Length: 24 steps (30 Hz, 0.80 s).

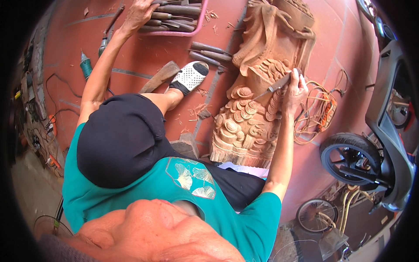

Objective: The person sits on the floor and carves a wooden sculpture using various chisels and a mallet. They repeatedly select tools from a pink basket, strike the chisel with the mallet, and refine the details of the carved figure.

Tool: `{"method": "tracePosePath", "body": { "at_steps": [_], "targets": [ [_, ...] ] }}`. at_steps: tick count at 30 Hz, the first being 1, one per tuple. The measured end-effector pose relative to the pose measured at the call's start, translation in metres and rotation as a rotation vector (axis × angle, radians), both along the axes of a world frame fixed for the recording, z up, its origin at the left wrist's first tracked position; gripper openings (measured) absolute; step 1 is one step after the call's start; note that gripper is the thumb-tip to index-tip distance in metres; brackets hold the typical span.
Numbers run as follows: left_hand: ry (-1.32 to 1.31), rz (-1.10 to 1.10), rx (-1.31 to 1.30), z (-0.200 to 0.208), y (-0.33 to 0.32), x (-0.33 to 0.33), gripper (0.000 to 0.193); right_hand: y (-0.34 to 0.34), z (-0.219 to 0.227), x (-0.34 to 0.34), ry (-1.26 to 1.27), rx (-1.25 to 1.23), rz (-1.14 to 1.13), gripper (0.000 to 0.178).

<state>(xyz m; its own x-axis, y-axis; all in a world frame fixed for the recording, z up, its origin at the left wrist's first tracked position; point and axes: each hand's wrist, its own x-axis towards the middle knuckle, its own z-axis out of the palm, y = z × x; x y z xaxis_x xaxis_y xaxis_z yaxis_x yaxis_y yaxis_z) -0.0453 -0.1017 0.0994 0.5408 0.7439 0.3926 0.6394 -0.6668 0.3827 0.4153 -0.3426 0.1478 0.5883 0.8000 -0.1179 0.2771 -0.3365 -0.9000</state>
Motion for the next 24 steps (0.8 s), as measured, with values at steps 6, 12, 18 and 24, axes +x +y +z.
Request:
{"method": "tracePosePath", "body": {
  "at_steps": [6,12,18,24],
  "targets": [
    [-0.003,-0.299,-0.173,-0.022,-0.081,0.056,0.021,0.006,0.004,-0.01,-0.071,0.047,0.024,0.033],
    [0.373,-0.393,-0.178,-0.079,-0.127,0.115,0.042,0.005,0.003,-0.006,-0.035,-0.001,0.02,0.03],
    [0.428,-0.313,-0.277,-0.093,-0.117,0.126,0.031,0.004,0.009,-0.01,-0.027,-0.011,0.017,0.029],
    [0.373,-0.188,-0.43,-0.092,-0.124,0.105,0.022,0.004,0.006,-0.008,-0.028,0.008,0.028,0.03]
  ]
}}
